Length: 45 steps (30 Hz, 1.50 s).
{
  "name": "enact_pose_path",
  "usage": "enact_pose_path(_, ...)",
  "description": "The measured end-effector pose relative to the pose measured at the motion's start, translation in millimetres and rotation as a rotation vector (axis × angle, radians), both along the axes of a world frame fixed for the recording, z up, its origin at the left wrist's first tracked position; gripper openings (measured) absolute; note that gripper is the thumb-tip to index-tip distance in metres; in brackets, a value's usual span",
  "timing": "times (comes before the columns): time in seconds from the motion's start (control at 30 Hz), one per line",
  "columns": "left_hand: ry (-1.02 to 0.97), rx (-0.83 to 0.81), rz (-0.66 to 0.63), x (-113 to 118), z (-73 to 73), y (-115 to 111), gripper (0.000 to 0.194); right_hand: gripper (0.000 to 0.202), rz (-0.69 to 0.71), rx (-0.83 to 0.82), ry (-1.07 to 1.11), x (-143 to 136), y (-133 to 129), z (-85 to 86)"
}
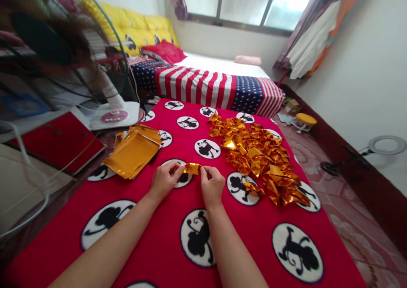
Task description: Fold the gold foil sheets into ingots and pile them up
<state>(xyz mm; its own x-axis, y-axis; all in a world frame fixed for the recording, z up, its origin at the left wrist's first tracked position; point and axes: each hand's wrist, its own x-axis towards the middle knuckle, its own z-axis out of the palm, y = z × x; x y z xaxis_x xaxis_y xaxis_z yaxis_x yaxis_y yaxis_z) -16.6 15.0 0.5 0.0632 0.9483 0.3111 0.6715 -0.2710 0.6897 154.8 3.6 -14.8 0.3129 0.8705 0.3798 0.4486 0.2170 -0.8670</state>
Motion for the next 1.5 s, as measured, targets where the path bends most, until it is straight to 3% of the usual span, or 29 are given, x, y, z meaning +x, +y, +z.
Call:
enact_pose_path(0.13,0.099,0.009,0.013,3.9,-4.0,4.6,0.030,0.027,-0.011,0.004,0.008,0.7,1.5,0.9)
enact_pose_path(0.23,0.078,0.035,0.058,8.8,-3.3,17.2,0.031,0.046,-0.053,-0.038,0.160,-0.1,0.1,1.4)
enact_pose_path(0.37,0.043,0.090,0.167,27.0,5.5,49.9,0.032,0.047,-0.048,-0.073,0.276,-0.6,-1.3,2.0)
enact_pose_path(0.5,0.039,0.081,0.170,56.7,10.6,91.9,0.031,0.042,-0.028,-0.091,0.301,0.1,-0.8,3.2)
enact_pose_path(0.63,0.046,0.060,0.151,85.1,6.9,126.8,0.030,0.040,-0.012,-0.109,0.320,0.9,1.1,3.7)
enact_pose_path(0.77,0.066,0.033,0.121,104.3,-0.3,144.9,0.028,0.038,-0.012,-0.128,0.324,1.0,3.5,1.5)
enact_pose_path(1.0,0.080,0.012,0.119,121.6,-7.0,157.8,0.029,0.038,-0.005,-0.156,0.338,1.1,5.1,0.8)
enact_pose_path(1.23,0.039,-0.017,0.208,126.1,-7.7,162.6,0.029,0.035,0.014,-0.141,0.370,2.2,5.2,-0.9)
enact_pose_path(1.5,-0.082,-0.007,0.308,114.6,-6.9,139.8,0.029,0.037,0.013,-0.119,0.358,2.9,5.6,-0.8)
